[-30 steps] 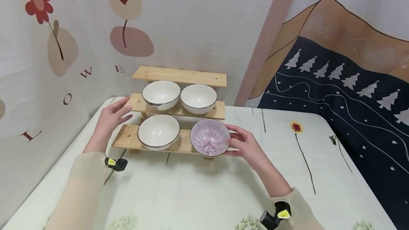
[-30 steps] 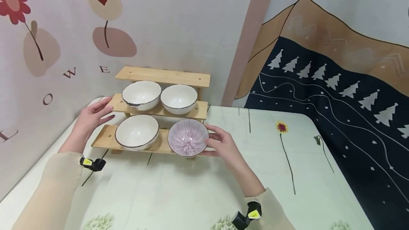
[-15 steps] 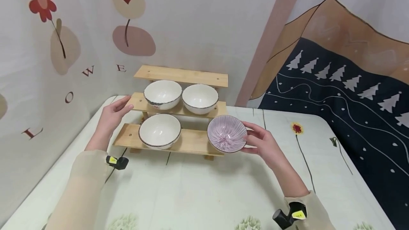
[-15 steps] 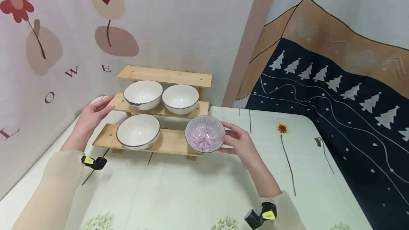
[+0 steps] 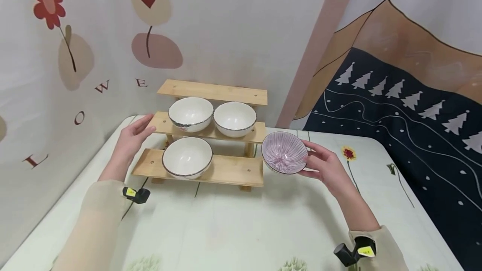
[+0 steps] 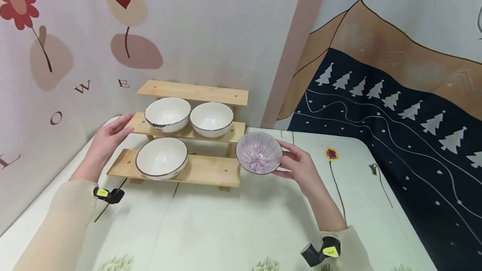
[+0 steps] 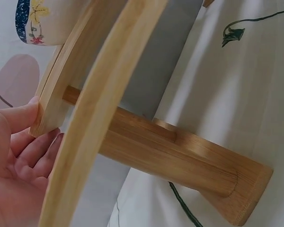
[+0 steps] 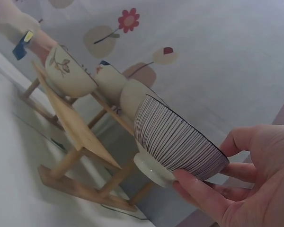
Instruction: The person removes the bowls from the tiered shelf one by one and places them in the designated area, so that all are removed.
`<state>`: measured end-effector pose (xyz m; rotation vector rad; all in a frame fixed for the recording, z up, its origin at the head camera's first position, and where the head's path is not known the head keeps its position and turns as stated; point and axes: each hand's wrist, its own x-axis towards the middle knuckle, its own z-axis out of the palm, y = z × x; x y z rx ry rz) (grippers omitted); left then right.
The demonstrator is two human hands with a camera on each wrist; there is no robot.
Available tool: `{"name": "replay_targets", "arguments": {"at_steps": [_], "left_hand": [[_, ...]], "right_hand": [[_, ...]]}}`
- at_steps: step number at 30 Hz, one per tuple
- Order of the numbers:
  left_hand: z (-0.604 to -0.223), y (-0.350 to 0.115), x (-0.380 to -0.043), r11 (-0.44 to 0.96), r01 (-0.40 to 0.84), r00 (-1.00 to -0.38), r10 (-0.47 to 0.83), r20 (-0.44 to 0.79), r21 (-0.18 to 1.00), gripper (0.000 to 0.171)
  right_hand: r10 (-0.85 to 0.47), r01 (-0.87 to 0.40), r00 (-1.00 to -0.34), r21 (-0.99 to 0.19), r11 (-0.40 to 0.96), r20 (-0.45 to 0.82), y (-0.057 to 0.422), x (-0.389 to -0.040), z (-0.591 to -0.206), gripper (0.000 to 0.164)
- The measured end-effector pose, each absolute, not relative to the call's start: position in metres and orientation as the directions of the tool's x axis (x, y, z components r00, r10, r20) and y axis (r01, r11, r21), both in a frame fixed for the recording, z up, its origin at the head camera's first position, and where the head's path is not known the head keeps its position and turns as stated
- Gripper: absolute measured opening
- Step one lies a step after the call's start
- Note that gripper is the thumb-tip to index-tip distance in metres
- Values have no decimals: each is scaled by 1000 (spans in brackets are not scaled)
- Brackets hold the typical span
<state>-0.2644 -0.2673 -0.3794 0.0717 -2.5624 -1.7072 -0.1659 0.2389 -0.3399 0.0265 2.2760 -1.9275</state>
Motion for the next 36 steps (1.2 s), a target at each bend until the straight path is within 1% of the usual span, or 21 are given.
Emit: {"name": "replay_targets", "arguments": {"at_steps": [5, 9, 12, 16, 19, 26, 31, 36], "left_hand": [[-382, -270, -266, 331, -15, -999, -53, 3, 944, 70], [-382, -270, -266, 305, -22, -999, -41, -10, 952, 70], [-382, -271, -263, 317, -23, -999, -35, -12, 948, 70], [-382, -272, -262, 335, -10, -1000, -25, -1, 942, 70], [-381, -271, -262, 343, -2, -1000, -21, 6, 939, 70], [-381, -269, -263, 338, 7, -1000, -8, 10, 941, 70], [-383, -271, -261, 357, -8, -1000, -20, 0, 934, 71], [-381, -271, -261, 377, -10, -999, -36, 4, 926, 70]], "right_hand": [[-73, 115, -989, -978, 171, -129, 251, -171, -340, 56], [-61, 108, -991, -984, 141, -118, 259, -177, -339, 57], [-48, 112, -992, -986, 125, -118, 263, -183, -341, 58], [8, 141, -990, -986, 93, -141, 267, -193, -347, 60], [45, 163, -986, -986, 38, -161, 270, -202, -354, 59], [69, 193, -977, -976, -100, -201, 272, -217, -371, 60], [99, 223, -966, -964, -143, -239, 271, -226, -384, 59], [128, 244, -956, -957, -155, -264, 270, -234, -392, 57]]}}
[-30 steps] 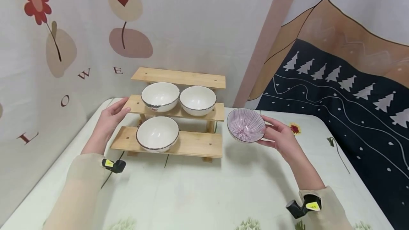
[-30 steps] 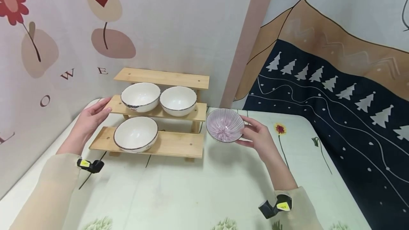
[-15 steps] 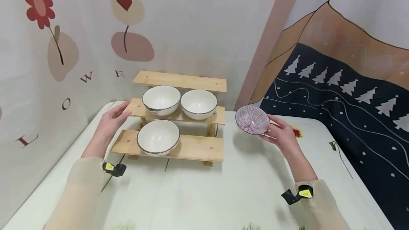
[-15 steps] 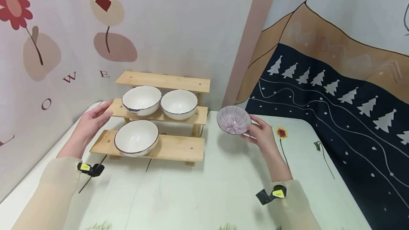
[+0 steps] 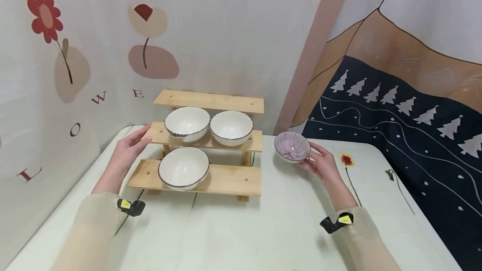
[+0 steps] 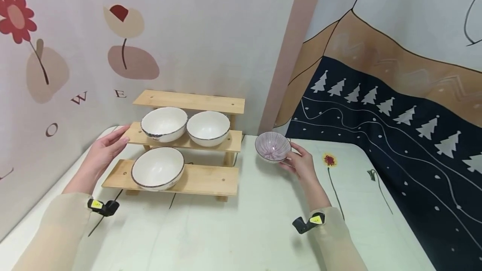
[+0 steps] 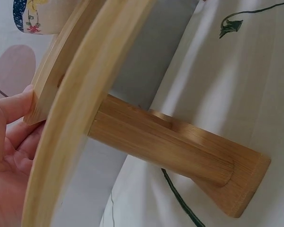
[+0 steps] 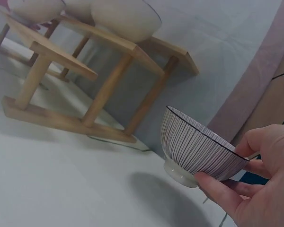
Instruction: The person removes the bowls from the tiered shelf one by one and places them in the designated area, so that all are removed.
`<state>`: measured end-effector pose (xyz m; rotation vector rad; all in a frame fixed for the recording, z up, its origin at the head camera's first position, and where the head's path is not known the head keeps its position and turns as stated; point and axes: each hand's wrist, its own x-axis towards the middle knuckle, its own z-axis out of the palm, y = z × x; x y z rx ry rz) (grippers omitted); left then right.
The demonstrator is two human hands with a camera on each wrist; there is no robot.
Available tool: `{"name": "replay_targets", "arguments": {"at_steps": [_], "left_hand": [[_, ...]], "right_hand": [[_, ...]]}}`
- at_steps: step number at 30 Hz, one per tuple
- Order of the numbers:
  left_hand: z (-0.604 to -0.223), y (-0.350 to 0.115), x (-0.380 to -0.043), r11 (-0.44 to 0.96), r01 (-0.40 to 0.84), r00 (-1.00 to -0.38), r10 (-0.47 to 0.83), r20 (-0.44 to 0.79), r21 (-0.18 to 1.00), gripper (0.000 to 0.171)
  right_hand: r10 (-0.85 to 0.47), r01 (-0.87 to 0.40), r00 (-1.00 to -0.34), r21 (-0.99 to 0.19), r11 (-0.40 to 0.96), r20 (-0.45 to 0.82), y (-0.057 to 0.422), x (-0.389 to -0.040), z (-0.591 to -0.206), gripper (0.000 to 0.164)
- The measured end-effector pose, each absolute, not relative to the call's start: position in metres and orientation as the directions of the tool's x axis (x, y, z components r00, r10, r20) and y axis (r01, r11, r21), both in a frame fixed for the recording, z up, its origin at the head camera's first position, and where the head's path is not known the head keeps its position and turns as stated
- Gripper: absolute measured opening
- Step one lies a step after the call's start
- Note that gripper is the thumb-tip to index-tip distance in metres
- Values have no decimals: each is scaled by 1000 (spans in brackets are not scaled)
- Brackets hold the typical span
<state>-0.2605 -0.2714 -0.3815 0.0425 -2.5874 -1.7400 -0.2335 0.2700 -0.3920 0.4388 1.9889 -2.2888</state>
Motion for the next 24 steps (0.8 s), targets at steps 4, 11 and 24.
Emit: {"name": "replay_targets", "arguments": {"at_steps": [4, 11, 24], "left_hand": [[-382, -270, -263, 374, -5, -999, -38, 10, 927, 70], [-383, -268, -268, 385, -2, -1000, -27, 9, 923, 69], [-383, -274, -260, 390, -21, -999, -46, -4, 921, 69]], "right_hand": [[134, 264, -948, -947, -183, -290, 271, -237, -398, 58], [153, 308, -930, -936, -169, -333, 273, -239, -405, 60], [147, 363, -910, -917, -162, -387, 270, -245, -418, 62]]}}
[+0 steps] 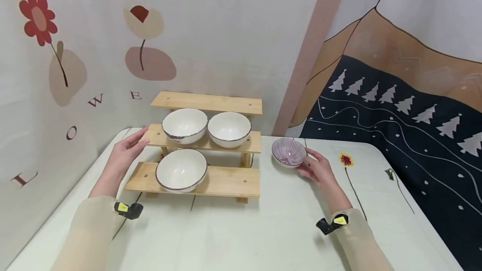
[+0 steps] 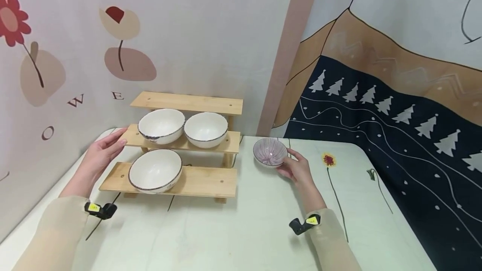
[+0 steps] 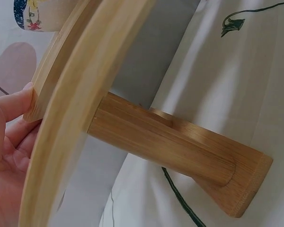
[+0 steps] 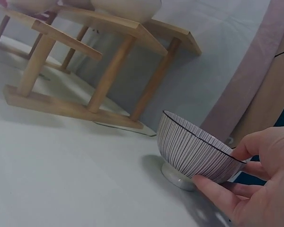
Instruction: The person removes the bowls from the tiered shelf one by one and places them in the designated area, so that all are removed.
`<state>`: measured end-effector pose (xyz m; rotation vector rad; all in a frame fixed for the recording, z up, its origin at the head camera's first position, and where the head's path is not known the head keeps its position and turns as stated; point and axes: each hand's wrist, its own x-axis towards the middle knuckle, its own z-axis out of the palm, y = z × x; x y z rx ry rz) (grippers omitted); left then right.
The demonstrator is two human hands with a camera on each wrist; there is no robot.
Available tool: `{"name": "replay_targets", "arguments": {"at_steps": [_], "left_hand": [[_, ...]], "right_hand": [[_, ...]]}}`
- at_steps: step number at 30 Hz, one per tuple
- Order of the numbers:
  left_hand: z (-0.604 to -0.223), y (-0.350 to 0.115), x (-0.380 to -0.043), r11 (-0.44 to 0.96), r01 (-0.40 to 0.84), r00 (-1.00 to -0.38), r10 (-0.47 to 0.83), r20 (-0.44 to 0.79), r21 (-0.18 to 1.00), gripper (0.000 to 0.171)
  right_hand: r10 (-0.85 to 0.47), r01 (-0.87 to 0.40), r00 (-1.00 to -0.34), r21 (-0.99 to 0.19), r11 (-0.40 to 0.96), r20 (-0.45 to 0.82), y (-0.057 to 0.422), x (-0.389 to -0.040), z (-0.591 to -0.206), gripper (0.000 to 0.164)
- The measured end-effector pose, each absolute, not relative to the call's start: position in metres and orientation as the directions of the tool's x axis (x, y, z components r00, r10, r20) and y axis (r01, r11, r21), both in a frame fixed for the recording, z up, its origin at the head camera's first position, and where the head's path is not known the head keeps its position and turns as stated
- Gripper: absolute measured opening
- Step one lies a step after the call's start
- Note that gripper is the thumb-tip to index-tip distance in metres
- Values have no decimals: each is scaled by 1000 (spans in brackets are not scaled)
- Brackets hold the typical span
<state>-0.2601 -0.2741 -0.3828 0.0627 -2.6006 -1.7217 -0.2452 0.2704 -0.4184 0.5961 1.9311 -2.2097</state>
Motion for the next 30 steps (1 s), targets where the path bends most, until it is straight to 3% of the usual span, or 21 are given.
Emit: {"name": "replay_targets", "arguments": {"at_steps": [8, 16, 30], "left_hand": [[-380, -274, -259, 363, 17, -999, -32, 30, 932, 68], [-383, -277, -257, 368, -20, -999, -37, -7, 930, 70], [-384, -275, -259, 266, 4, -1000, -26, 12, 964, 71]], "right_hand": [[138, 322, -932, -941, -105, -335, 271, -243, -415, 62], [146, 263, -953, -964, -32, -265, 272, -233, -414, 60], [190, 215, -962, -973, 84, -196, 274, -217, -411, 50]]}}
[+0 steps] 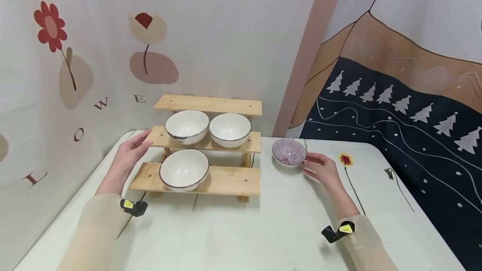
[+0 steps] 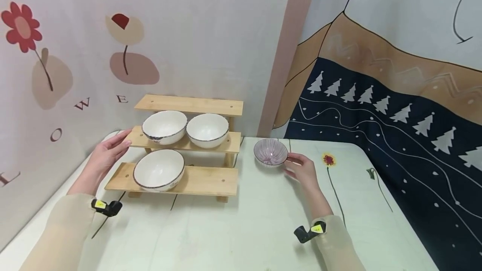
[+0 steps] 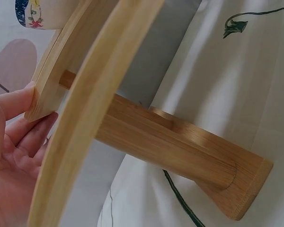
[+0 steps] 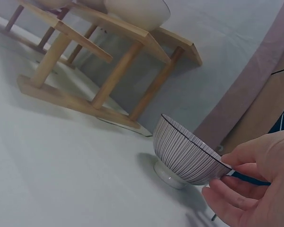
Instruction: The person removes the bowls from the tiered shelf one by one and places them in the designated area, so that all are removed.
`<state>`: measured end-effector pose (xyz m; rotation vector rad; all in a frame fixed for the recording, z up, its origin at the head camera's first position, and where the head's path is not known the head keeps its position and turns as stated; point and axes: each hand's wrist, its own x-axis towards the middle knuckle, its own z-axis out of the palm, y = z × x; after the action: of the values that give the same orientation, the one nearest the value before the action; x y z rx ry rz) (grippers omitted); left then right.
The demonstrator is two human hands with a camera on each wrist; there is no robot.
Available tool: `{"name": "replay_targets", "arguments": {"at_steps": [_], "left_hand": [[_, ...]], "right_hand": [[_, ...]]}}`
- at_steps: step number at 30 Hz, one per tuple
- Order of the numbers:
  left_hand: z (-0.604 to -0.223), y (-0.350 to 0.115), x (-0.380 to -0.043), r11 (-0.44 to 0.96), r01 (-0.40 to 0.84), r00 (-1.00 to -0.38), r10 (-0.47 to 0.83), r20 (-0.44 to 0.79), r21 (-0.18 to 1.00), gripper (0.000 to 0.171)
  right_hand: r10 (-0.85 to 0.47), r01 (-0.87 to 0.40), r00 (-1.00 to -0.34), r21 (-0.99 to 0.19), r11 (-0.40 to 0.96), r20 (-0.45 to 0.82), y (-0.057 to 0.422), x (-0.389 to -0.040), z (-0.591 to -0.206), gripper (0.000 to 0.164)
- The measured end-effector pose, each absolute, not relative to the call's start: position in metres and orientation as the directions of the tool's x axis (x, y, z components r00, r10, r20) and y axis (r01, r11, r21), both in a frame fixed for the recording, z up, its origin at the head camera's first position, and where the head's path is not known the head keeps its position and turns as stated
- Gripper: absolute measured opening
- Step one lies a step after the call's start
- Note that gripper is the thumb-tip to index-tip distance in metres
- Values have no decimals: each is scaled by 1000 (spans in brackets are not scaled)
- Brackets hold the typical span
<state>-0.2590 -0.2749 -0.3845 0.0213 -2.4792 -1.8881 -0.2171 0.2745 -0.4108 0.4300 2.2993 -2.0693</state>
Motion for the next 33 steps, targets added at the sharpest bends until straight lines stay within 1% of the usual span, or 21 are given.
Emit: {"name": "replay_targets", "arguments": {"at_steps": [3, 10, 13, 18, 23, 33], "left_hand": [[-384, -275, -258, 253, 4, -999, -33, 13, 967, 71], [-384, -273, -260, 329, -8, -999, -33, 3, 944, 71], [-384, -272, -261, 336, -7, -1000, -30, 3, 942, 70], [-382, -273, -261, 348, -15, -999, -37, -2, 937, 70], [-383, -271, -261, 348, -8, -999, -42, 7, 937, 70], [-382, -273, -260, 351, -5, -999, -44, 11, 936, 70]], "right_hand": [[202, 207, -962, -973, 97, -185, 274, -215, -410, 49], [198, 194, -965, -976, 94, -173, 272, -207, -405, 47], [185, 180, -970, -979, 97, -160, 269, -202, -401, 46], [146, 165, -978, -982, 96, -150, 262, -195, -394, 46], [113, 143, -985, -980, 138, -128, 253, -187, -385, 45], [4, 84, -996, -985, 152, -84, 225, -174, -370, 43]]}}
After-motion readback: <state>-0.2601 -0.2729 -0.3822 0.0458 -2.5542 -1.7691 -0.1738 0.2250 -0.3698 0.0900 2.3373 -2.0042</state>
